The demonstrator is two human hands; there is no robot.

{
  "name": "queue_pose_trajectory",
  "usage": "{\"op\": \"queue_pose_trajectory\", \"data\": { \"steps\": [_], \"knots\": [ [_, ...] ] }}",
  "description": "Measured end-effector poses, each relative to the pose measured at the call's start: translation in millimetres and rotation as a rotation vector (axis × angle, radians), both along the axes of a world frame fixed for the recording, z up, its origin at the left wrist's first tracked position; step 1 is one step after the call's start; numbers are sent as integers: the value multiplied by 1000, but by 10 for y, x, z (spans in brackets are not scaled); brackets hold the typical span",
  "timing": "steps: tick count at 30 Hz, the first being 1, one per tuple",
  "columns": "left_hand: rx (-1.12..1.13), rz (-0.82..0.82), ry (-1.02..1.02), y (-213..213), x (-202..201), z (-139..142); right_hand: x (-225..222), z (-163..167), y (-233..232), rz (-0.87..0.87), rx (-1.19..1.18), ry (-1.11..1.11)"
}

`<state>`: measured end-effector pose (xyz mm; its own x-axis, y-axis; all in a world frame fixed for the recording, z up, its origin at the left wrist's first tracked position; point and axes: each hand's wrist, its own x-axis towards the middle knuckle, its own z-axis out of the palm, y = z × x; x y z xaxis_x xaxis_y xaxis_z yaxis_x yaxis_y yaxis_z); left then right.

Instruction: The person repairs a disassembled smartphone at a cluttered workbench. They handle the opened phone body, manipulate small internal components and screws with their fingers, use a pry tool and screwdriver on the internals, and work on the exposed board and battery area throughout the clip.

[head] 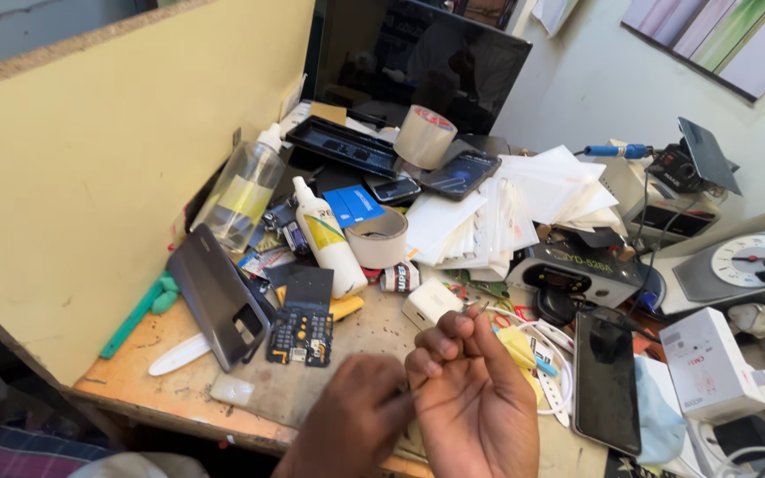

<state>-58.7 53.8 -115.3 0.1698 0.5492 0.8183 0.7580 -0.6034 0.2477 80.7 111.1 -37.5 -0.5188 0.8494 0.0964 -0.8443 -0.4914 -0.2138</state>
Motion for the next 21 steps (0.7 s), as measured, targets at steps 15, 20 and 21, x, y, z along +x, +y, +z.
{"op": "queue_pose_trajectory", "data": {
  "steps": [15,20,21],
  "knots": [
    [72,209,-433,-500,-185,664,-293,51,-329,112,25,114],
    [14,-19,-556,-785,-327,1342,-369,83,-527,343,-5,17],
    [-91,-109,-584,-789,-404,1425,-374,97,-569,377,37,-19]
  ]
}}
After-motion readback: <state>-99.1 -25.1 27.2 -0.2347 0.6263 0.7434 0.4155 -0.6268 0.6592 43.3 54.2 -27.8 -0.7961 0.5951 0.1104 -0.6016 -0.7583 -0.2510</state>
